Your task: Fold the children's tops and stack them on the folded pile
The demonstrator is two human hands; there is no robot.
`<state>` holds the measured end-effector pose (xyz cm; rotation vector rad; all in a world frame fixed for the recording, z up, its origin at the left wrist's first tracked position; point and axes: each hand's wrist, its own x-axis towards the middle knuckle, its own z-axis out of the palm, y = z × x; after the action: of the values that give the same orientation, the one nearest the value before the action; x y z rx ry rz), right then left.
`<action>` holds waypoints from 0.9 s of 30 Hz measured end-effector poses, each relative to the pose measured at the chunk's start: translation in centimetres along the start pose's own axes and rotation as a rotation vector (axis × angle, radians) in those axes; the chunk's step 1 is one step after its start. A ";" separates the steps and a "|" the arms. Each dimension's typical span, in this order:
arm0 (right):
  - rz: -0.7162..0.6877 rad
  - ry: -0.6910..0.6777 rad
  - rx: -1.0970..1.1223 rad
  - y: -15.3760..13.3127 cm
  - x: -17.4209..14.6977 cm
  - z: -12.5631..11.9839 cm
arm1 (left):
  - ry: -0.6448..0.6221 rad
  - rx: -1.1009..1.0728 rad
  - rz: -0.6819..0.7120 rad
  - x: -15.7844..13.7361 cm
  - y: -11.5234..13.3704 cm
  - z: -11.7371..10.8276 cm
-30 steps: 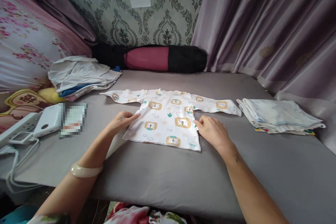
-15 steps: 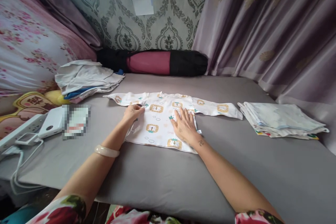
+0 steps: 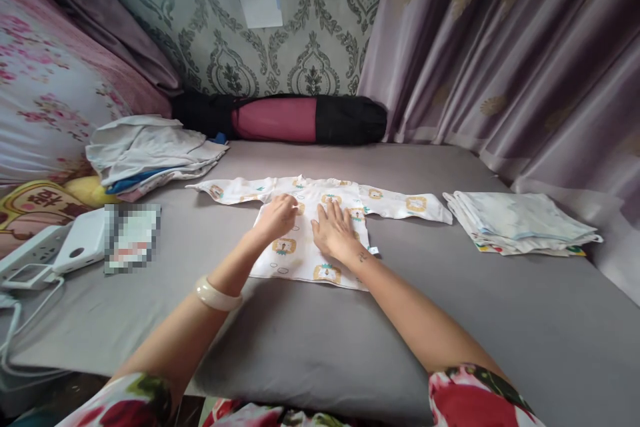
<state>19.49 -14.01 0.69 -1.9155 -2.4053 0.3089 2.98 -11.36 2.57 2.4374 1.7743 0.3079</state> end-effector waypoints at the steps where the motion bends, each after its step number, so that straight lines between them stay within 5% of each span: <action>1: -0.016 0.006 0.011 -0.6 0.4 0.2 | -0.020 -0.057 0.050 0.5 0.8 0.7; 7: -0.052 0.115 -0.005 -0.7 1.1 1.9 | 0.070 -0.090 -0.048 1.8 0.7 4.4; 16: 0.180 0.163 -0.104 5.3 0.1 1.3 | -0.013 0.038 -0.173 1.6 -4.0 4.4; 22: 0.149 0.114 -0.114 3.4 0.1 0.5 | -0.069 0.077 -0.197 2.6 -2.0 3.4; 27: 0.046 0.114 -0.008 0.5 1.8 1.6 | -0.033 -0.002 -0.053 3.9 0.8 4.3</action>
<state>19.32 -12.39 -1.10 -1.9380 -2.2969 0.1863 5.84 -7.80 -1.05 2.3758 1.8202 0.2624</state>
